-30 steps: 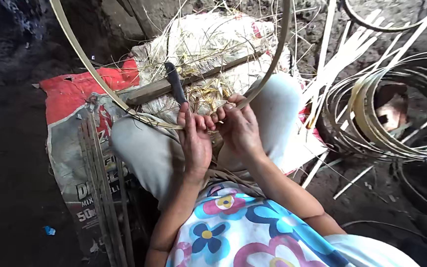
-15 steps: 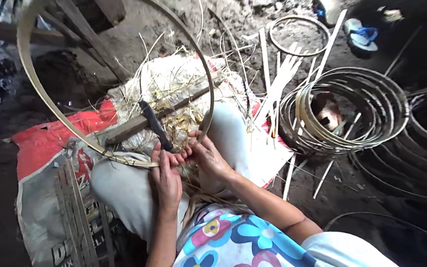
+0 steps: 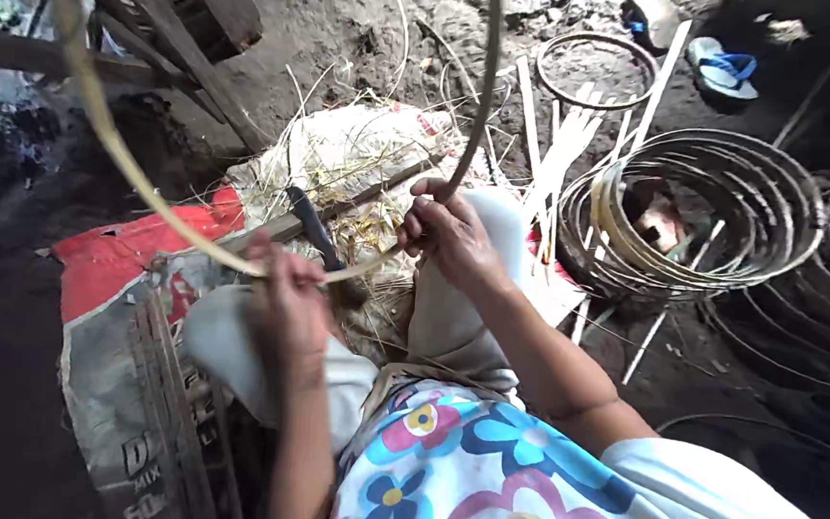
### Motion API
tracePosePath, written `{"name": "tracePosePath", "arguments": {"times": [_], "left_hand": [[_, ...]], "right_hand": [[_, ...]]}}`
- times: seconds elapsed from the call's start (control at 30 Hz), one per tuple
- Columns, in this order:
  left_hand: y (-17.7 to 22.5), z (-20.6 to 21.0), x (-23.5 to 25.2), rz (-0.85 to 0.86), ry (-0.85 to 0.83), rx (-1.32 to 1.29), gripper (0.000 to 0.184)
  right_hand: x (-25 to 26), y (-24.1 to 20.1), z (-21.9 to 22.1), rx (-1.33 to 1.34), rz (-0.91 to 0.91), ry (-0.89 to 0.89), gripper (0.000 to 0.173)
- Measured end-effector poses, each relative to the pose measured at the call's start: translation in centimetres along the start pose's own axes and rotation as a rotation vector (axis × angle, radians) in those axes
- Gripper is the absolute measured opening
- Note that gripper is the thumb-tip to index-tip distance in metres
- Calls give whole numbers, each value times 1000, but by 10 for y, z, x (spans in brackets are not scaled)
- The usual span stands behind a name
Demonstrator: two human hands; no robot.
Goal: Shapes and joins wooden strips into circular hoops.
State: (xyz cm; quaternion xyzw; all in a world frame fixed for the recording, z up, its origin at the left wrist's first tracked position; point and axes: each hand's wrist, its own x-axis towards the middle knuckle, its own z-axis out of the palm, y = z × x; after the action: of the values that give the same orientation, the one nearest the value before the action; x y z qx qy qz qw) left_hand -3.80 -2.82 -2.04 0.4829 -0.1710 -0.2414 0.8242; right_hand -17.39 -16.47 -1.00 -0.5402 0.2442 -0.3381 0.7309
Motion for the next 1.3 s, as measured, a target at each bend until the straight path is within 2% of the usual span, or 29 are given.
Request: {"name": "tracePosePath", "arguments": {"times": [0.1,0.23,0.47,0.67,0.73,0.8,0.9,1.03,1.2,1.3], "left_hand": [[-47,20,-18,-91,-21,-148,26],[-67,8,-22,-123,6,-139,20],[-64,-7,-31,-110,-48,95,24],[-43,-7,-18,-73,-19,64,20],[-31,-11,-11,-33,-13,39,20],[-31,-5,-12,-21,15,-55,20],[-53,10,-23,-90,43,-147,22],[-65,2,-33,-126,-4,-83,23],[-59,-5,-35,-185,-35,8,24],[-55,-5,-32,-163,-30,-1,24]], "right_hand": [[-12,40,23,96,-23,32,22],[-18,69,31,175,59,43,19],[-23,73,26,57,142,-9,27],[-17,55,17,102,161,-18,36],[-11,46,16,215,153,70,22],[-17,45,22,272,125,80,15],[-29,60,32,225,48,39,14],[-33,70,26,29,2,11,16],[-34,69,20,-49,38,-48,20],[-33,61,18,15,104,-85,25]]}}
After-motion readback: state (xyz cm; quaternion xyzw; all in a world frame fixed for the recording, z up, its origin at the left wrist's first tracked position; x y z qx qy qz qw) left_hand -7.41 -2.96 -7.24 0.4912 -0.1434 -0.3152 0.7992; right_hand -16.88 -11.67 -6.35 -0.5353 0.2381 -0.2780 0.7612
